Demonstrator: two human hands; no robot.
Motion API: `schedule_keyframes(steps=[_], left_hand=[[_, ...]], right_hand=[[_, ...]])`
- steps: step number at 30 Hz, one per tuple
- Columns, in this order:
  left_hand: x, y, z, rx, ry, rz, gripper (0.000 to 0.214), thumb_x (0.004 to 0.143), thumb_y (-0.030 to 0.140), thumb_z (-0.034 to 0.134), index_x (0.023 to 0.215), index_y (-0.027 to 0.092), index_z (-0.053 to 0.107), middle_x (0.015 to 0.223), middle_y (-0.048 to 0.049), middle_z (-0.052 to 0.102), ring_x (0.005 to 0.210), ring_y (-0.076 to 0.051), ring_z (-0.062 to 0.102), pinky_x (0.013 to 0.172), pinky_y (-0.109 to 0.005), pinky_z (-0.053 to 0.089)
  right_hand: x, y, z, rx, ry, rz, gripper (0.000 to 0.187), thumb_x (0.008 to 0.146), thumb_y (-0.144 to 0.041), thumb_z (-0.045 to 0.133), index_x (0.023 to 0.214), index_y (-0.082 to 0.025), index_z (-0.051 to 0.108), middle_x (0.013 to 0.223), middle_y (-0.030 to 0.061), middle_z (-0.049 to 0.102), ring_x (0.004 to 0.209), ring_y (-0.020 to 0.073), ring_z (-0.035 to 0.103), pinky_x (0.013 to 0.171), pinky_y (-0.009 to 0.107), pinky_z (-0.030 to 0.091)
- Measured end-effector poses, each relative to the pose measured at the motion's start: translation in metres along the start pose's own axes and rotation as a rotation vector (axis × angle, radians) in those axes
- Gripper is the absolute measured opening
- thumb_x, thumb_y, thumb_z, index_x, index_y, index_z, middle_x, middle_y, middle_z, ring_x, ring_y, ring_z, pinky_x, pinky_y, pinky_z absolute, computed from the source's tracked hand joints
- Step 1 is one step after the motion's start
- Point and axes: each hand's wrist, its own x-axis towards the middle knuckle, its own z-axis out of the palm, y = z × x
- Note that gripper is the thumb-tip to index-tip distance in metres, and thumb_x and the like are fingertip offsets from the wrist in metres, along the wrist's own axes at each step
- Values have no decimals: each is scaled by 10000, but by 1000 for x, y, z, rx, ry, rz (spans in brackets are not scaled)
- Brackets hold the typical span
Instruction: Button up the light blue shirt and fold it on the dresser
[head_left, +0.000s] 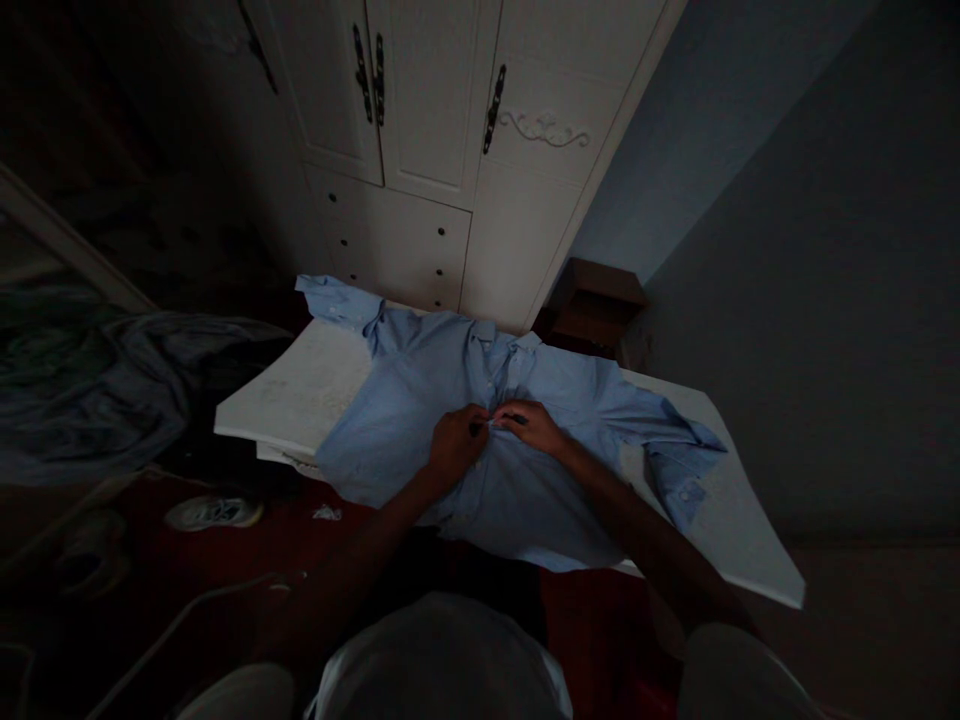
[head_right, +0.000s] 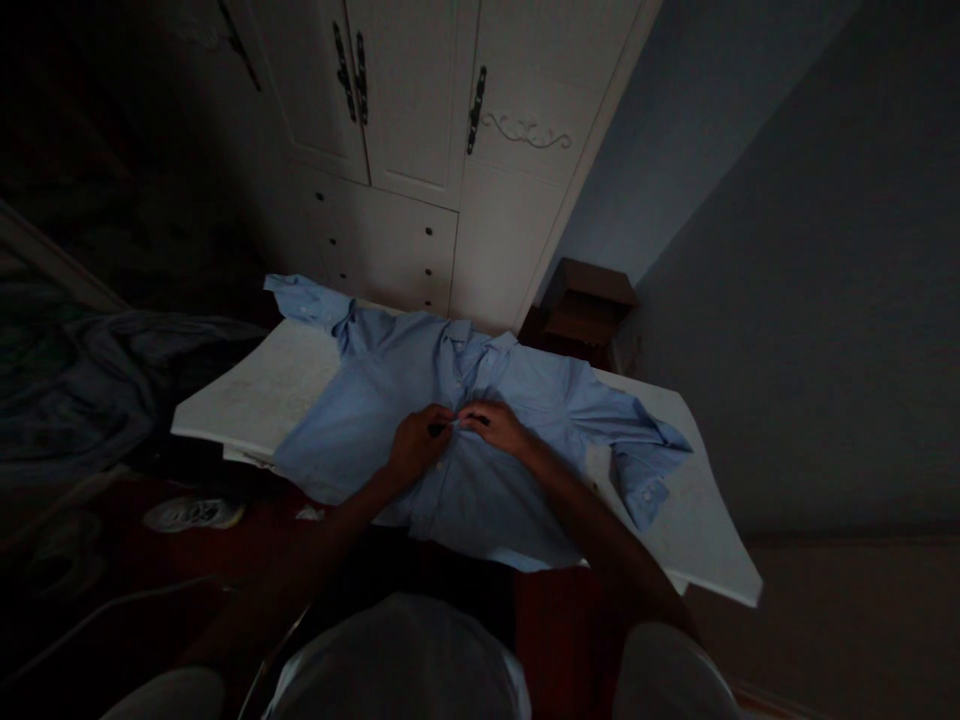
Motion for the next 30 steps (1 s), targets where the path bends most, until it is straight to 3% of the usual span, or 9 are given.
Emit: schedule_keyframes(steps=[6, 30], left_hand=[[0, 0, 0, 43, 17, 13, 168, 797, 137, 630, 934, 229, 664, 922, -13, 749, 869, -186, 704, 845, -316, 534], [0, 3, 5, 259, 18, 95, 172, 810, 157, 645, 972, 212, 663, 934, -36, 745, 877, -211, 689, 856, -344, 507]], right_hand=[[1, -1, -1, 82, -32, 106, 220, 911, -361, 574, 905, -198, 722, 882, 46, 742, 815, 168, 681, 758, 275, 512], [-1, -1, -1, -24, -35, -51, 241, 972, -369, 491, 936, -212, 670, 891, 58, 714, 822, 173, 665, 776, 309, 526]])
